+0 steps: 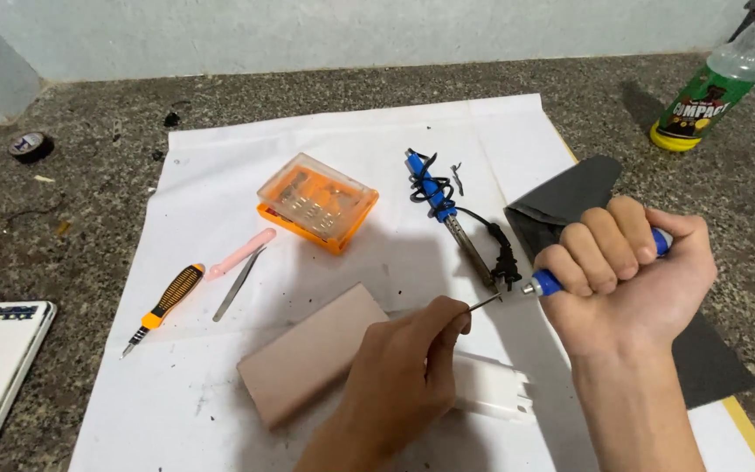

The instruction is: Sanding the surfaces of a device casing to smooth it and using a screwdriver to adjust the parts.

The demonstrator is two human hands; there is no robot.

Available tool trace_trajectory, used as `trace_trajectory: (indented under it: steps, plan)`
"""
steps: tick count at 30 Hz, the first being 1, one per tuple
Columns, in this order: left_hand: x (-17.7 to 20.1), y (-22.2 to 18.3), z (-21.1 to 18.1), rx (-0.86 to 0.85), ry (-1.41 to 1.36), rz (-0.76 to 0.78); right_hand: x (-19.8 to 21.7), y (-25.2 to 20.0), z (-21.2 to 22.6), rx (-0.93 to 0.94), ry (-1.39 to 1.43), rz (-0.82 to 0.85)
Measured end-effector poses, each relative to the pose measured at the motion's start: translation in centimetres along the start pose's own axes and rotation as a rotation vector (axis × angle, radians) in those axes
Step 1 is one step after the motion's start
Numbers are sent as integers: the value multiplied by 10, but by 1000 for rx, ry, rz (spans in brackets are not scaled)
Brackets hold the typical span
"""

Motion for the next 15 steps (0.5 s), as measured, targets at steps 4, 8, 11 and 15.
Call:
trace_trajectory:
  steps: [4,8,11,15]
  plan:
    - [-1,0,0,12,16,14,-2,-7,-5,82,-87,-120]
    - [0,-1,5,58,-9,23,-7,-8,-17,-29,-58,-107]
    - [2,1,2,46,-42,5,-17,-6,-8,9,-104,-26]
    - [4,0,-1,13,-32,10,-17,-8,-6,23,-105,-46]
Point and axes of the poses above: each hand's wrist, its own y-axis towards the middle knuckle, its own x-axis out of the back of the hand, z = x × y, the point moved 8 cm from there along y, towards the middle knuckle, and after that the axes turned 11 degrees about z, right-handed, at the moved point
